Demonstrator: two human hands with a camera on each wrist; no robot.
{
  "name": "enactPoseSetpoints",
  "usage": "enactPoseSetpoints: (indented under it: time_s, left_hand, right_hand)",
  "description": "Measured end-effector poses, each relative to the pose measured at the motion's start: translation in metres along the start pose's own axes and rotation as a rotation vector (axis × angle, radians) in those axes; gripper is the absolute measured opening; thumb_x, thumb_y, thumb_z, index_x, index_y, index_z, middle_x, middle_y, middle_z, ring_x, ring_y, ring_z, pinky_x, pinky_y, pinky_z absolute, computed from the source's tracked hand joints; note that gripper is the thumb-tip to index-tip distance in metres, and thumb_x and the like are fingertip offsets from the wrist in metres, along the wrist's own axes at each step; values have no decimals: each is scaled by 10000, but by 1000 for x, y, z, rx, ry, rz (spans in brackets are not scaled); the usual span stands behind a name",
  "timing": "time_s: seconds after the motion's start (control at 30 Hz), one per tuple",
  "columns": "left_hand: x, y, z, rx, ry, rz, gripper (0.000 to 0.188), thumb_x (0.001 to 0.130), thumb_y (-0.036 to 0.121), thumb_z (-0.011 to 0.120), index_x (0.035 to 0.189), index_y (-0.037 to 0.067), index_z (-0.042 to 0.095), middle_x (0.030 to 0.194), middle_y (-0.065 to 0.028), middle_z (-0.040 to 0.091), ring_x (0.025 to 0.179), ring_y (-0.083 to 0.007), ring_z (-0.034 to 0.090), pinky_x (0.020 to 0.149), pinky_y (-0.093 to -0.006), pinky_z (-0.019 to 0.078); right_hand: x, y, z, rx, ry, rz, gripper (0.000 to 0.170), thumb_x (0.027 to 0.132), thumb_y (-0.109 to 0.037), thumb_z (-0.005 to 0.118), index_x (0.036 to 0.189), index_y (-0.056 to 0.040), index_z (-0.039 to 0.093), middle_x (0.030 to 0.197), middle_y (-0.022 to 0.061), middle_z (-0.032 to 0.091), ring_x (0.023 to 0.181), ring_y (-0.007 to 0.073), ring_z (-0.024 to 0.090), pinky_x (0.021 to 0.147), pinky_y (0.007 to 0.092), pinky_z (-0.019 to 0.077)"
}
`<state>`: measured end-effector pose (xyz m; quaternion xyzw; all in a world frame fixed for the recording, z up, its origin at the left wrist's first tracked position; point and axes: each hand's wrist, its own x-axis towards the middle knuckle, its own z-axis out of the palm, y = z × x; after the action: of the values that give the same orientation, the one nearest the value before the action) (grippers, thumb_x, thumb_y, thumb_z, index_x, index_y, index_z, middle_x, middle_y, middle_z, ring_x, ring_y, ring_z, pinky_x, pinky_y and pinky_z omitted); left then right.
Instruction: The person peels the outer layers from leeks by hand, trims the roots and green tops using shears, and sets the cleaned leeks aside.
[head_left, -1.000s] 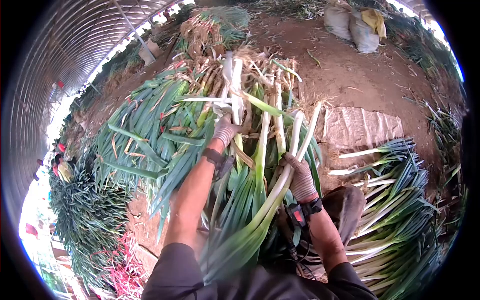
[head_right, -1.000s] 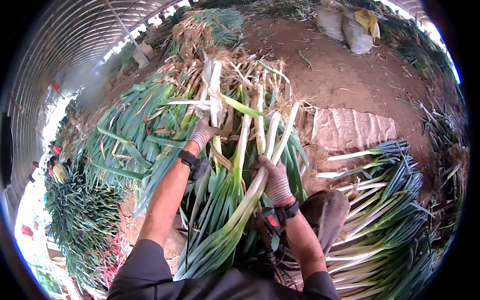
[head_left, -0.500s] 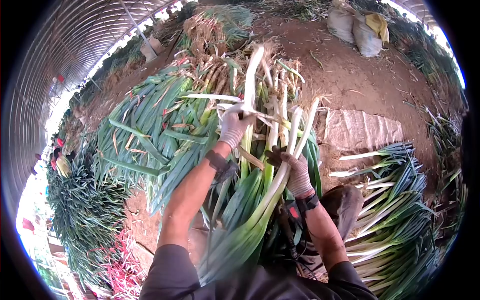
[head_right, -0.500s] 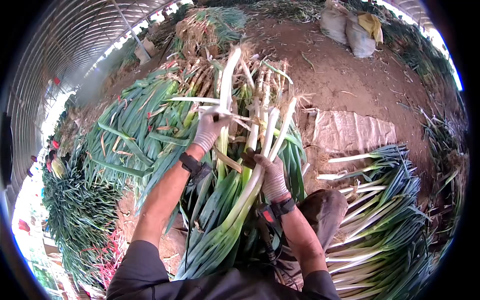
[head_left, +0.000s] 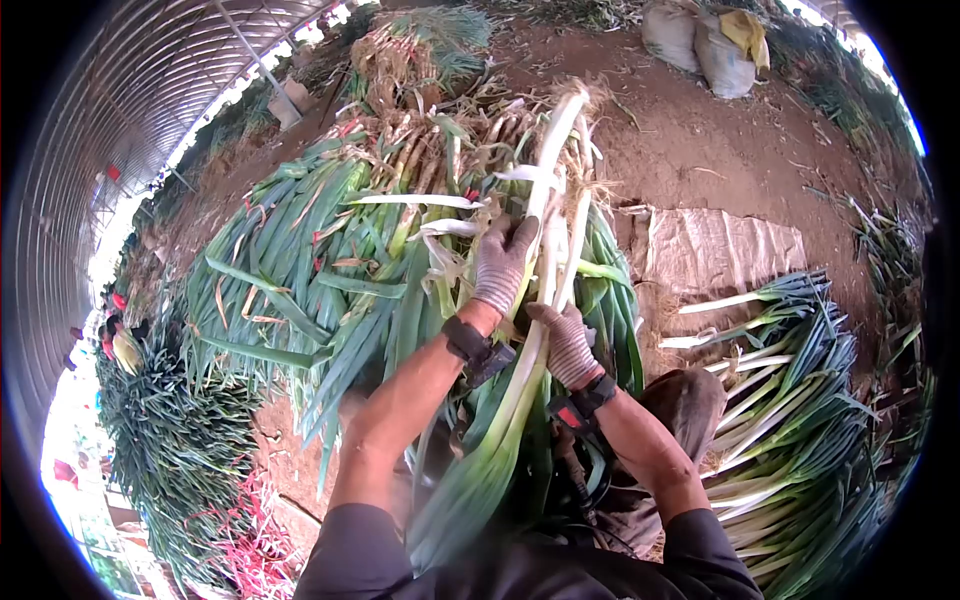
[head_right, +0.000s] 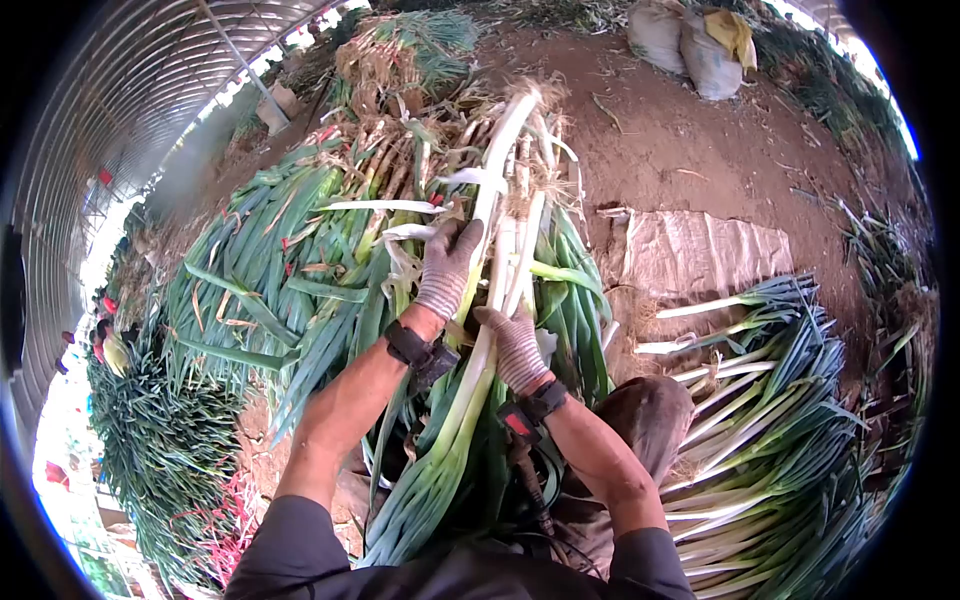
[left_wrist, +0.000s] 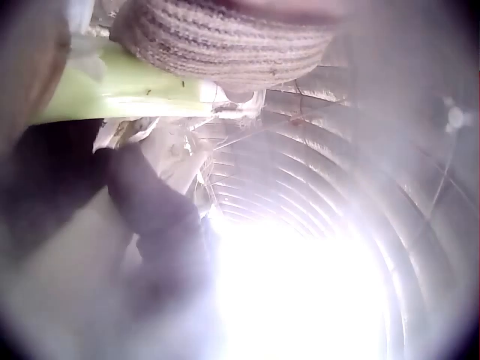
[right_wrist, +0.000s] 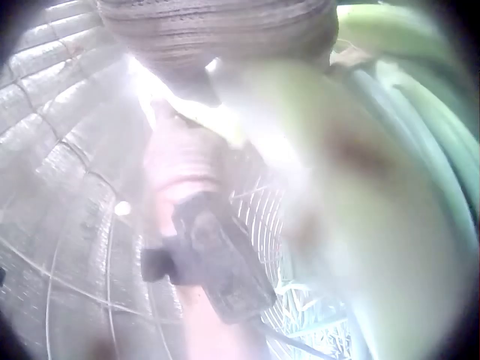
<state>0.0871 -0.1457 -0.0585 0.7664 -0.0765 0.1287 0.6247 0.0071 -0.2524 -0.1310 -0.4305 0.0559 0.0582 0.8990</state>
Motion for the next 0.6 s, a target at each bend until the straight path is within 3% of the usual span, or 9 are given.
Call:
enactPoseSetpoints:
  time_s: [0.1, 0.17, 0.4, 0.5, 0.57, 0.6]
  left_hand:
    - [-1, -3, 14, -246, 70, -133, 267, 983, 264, 651, 969, -2, 668, 802, -27, 637, 740, -91, 514, 674, -261, 457]
    - [3, -9, 11, -60, -53, -121, 250, 984, 230, 640, 989, -17, 678, 816, -37, 661, 736, -97, 539, 684, -272, 478]
    - [29, -33, 7, 142, -74, -263, 179, 944, 89, 581, 955, -41, 703, 781, -83, 692, 667, -134, 582, 647, -304, 495]
    - [33, -37, 4, 72, -53, -272, 189, 923, 126, 614, 939, -34, 713, 773, -120, 706, 661, -177, 616, 646, -325, 502]
    - [30, -32, 7, 290, -38, -203, 182, 958, 124, 609, 909, -38, 677, 752, -57, 675, 654, -103, 576, 610, -279, 489]
    - [25, -26, 6, 463, -34, -93, 166, 928, 129, 641, 885, -27, 681, 729, -107, 683, 636, -159, 610, 635, -313, 503]
  right_hand:
    - [-6, -12, 4, 145, -72, 102, 368, 846, -132, 739, 1155, -14, 578, 903, 48, 641, 723, 166, 647, 635, 333, 595]
    - [-1, -3, 1, 110, -43, 34, 415, 865, -164, 742, 1217, -22, 574, 948, 34, 652, 738, 143, 641, 632, 304, 568]
    - [-8, -17, 0, 55, -43, 126, 428, 874, -173, 747, 1233, -25, 566, 952, 25, 635, 760, 123, 616, 655, 280, 535]
    - [-10, -19, 3, 125, -68, 142, 399, 872, -150, 747, 1209, -18, 581, 956, 32, 641, 769, 128, 620, 675, 281, 532]
    - [-8, -26, 7, 50, 32, 77, 378, 869, -130, 744, 1196, -13, 596, 955, 37, 652, 775, 133, 623, 705, 291, 539]
    - [-7, -27, 9, 12, 83, 47, 367, 867, -120, 743, 1189, -10, 604, 955, 40, 657, 778, 135, 625, 720, 297, 543]
